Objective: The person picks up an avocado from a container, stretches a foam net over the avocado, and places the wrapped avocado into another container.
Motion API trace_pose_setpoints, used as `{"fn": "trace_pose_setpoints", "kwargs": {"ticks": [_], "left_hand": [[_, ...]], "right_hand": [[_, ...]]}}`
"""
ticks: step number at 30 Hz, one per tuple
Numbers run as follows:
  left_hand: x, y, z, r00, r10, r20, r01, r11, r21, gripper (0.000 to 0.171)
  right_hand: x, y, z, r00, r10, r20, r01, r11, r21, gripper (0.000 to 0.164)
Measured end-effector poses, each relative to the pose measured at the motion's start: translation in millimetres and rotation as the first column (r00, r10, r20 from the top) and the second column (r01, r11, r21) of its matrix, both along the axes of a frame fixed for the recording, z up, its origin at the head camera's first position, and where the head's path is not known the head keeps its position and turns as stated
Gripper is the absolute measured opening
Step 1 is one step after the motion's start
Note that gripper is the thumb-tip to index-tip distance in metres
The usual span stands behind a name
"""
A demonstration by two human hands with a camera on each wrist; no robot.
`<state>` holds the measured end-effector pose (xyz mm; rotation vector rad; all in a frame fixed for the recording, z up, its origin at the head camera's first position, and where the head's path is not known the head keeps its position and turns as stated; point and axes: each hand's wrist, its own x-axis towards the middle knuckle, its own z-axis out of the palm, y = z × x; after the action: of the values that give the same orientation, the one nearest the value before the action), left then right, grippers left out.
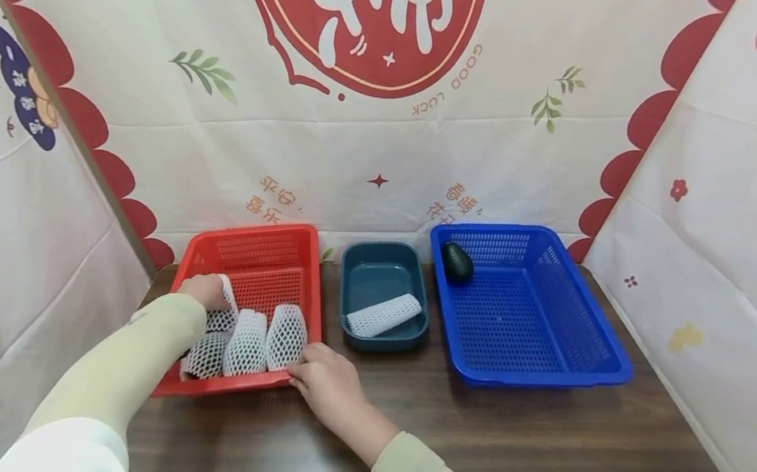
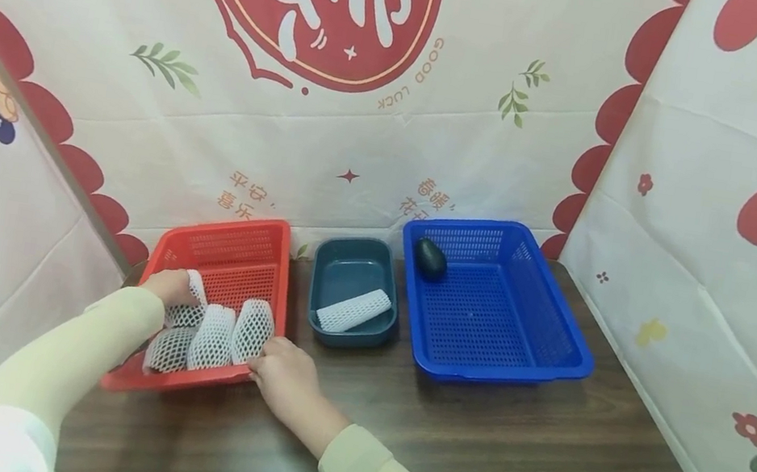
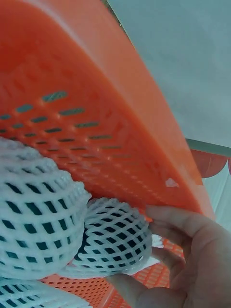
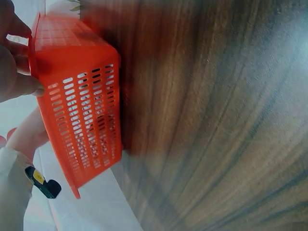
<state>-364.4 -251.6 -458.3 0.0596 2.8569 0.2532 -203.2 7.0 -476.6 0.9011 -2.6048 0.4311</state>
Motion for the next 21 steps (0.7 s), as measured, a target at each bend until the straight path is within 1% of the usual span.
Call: {"fn": "trace_pose_setpoints", "kwargs": {"ticks": [2, 3, 9, 11, 16, 18, 21], "left_hand": [[-2.3, 0, -1.7, 1.000, -0.020, 0.007, 0.020, 1.000, -0.010, 0.049], [-3.1, 1, -2.5, 1.000, -0.026, 0.012, 0.026, 1.000, -0.010, 0.051], [-1.2, 0, -4.6, 0.999, -0.033, 0.034, 0.035, 0.998, -0.054, 0.064], [-0.2, -1, -4.5, 0.999, -0.045, 0.027, 0.047, 0.997, -0.060, 0.064], [3.7, 1, -0.1, 0.998, -0.061, 0.033, 0.062, 0.997, -0.036, 0.064], [5.3, 2, 2.9, 0.998, -0.054, 0.038, 0.055, 0.998, -0.021, 0.064], [6.0, 3, 6.0, 0.997, -0.073, 0.022, 0.074, 0.996, -0.046, 0.065]], "right_hand": [[1.6, -1, -0.8, 1.000, -0.014, -0.013, 0.014, 1.000, 0.007, 0.014], [2.2, -2, -1.1, 1.000, -0.021, -0.013, 0.021, 1.000, 0.012, 0.014], [3.2, -5, -1.4, 0.999, -0.045, -0.011, 0.045, 0.998, 0.038, 0.015], [3.5, -6, -2.3, 0.999, -0.051, -0.018, 0.052, 0.998, 0.039, 0.015], [4.6, -7, -4.7, 0.997, -0.069, -0.041, 0.070, 0.997, 0.023, 0.013], [4.9, -7, -4.8, 0.996, -0.076, -0.043, 0.076, 0.997, 0.018, 0.013], [4.5, -7, -5.3, 0.996, -0.082, -0.033, 0.083, 0.996, 0.019, 0.014]]}}
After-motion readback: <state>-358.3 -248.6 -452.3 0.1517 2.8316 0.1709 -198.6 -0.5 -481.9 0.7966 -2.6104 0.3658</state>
